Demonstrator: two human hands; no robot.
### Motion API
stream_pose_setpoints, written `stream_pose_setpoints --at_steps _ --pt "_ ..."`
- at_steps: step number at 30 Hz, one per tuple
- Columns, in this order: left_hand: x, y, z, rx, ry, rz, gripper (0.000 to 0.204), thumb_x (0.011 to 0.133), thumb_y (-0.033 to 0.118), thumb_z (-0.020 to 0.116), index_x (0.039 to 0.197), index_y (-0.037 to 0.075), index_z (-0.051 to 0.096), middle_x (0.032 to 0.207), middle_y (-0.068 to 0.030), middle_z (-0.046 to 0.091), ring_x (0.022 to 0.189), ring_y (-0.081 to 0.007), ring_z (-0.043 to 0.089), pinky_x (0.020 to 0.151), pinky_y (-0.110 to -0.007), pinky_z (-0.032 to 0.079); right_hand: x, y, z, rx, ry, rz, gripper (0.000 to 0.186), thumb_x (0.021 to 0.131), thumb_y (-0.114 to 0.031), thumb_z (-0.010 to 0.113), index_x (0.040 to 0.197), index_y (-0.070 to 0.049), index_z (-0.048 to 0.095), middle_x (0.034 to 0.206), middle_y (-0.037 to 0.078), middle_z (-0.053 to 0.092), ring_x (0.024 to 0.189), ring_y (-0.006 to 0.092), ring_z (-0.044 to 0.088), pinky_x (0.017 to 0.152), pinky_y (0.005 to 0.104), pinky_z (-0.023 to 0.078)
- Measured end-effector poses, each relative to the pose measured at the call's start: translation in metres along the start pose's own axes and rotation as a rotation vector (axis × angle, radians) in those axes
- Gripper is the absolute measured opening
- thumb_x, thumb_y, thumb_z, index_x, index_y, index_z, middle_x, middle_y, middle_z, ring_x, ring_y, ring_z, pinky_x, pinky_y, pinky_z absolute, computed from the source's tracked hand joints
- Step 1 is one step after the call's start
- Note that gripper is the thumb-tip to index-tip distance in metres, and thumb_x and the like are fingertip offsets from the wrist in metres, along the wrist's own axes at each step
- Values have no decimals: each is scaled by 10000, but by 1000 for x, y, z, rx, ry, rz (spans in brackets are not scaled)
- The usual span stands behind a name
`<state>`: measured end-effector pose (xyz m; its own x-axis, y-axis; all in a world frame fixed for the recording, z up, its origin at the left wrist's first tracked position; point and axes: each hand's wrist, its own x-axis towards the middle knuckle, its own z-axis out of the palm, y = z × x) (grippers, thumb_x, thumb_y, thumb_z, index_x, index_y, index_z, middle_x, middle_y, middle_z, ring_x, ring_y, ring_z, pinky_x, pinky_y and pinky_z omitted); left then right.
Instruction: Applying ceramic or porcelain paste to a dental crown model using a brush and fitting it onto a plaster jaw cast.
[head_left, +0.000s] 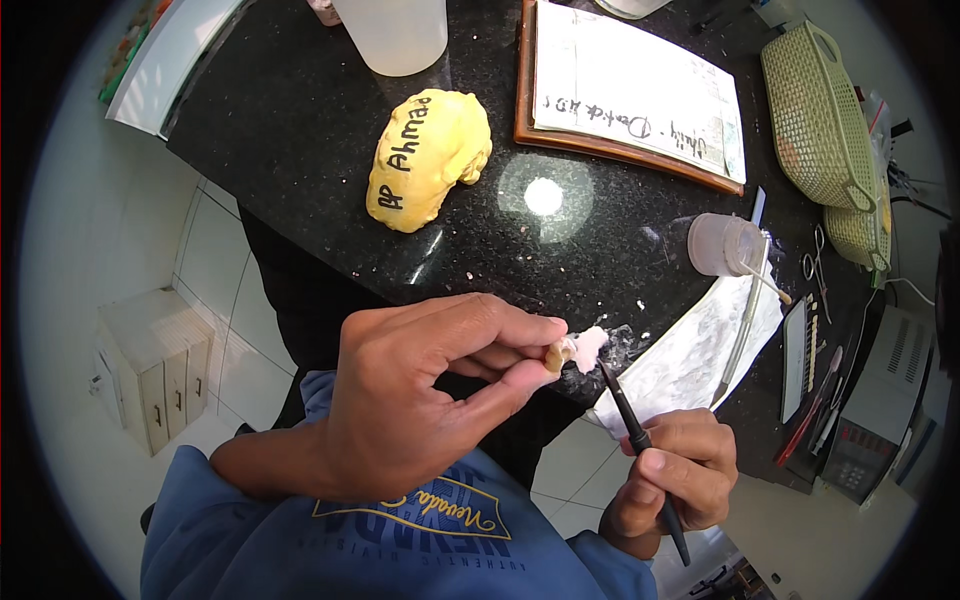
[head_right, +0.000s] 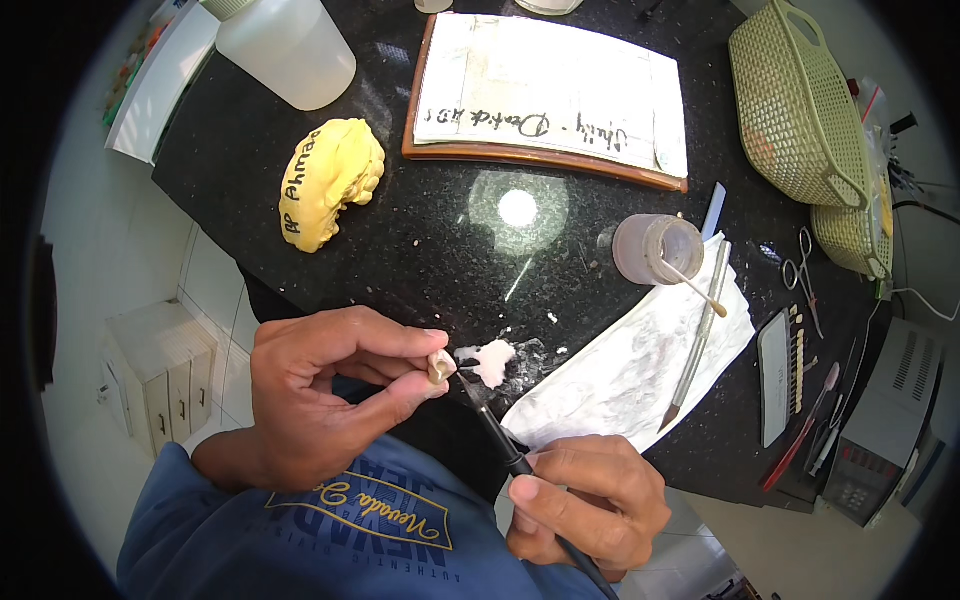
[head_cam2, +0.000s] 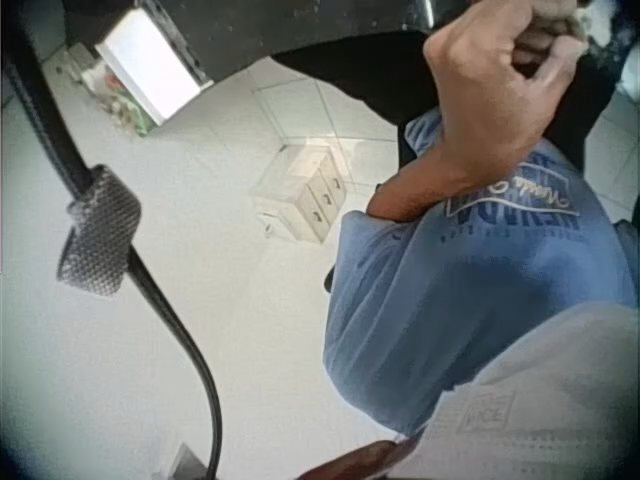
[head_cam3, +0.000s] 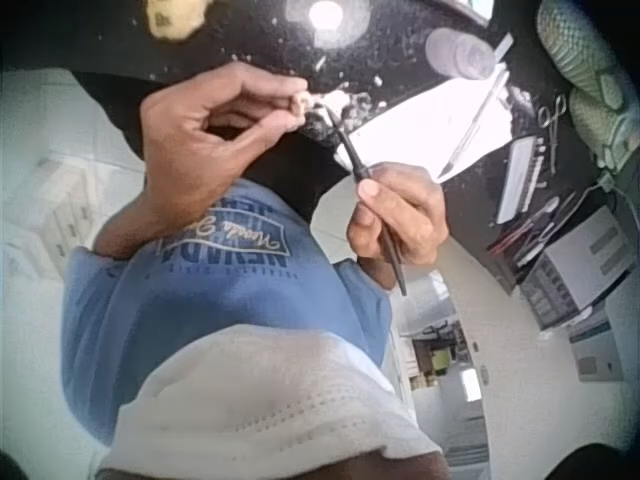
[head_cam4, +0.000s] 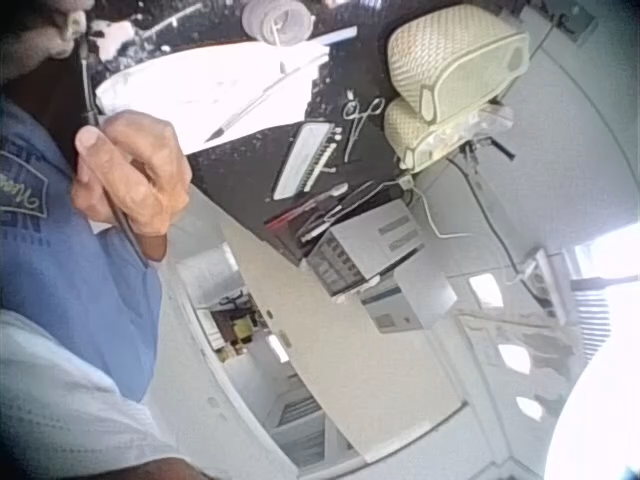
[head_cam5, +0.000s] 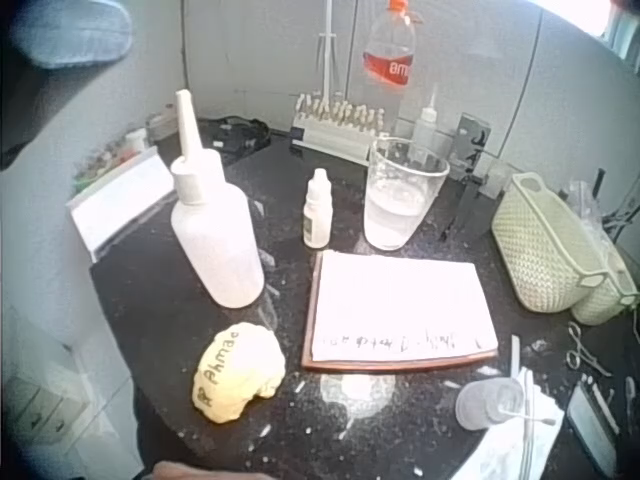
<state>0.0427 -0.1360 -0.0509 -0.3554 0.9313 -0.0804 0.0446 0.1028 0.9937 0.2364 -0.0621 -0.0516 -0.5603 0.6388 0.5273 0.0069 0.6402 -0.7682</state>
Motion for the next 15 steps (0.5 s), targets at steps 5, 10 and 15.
stream_pose_setpoints --at_steps 5,10,15 --pt "1 0 0 -6 4 -1 232 743 -122 694 965 -59 673 871 -142 694 793 -170 702 693 -231 574 -4 2 5 -63 -74 23 207 801 -106 664 955 -40 543 767 88 567 632 170 550 583 265 482" --pt "1 0 0 -18 3 -10 233 747 -115 697 971 -55 672 869 -140 695 790 -166 701 695 -227 573 -3 4 6 -78 -76 0 200 779 -75 655 937 -25 543 765 100 578 628 170 553 592 269 499" --pt "2 -1 0 -15 -1 -8 240 747 -117 696 976 -51 672 865 -134 693 789 -159 700 698 -226 572 -4 7 5 -30 -88 -5 194 776 -71 656 922 -14 543 751 106 579 610 171 551 570 264 488"
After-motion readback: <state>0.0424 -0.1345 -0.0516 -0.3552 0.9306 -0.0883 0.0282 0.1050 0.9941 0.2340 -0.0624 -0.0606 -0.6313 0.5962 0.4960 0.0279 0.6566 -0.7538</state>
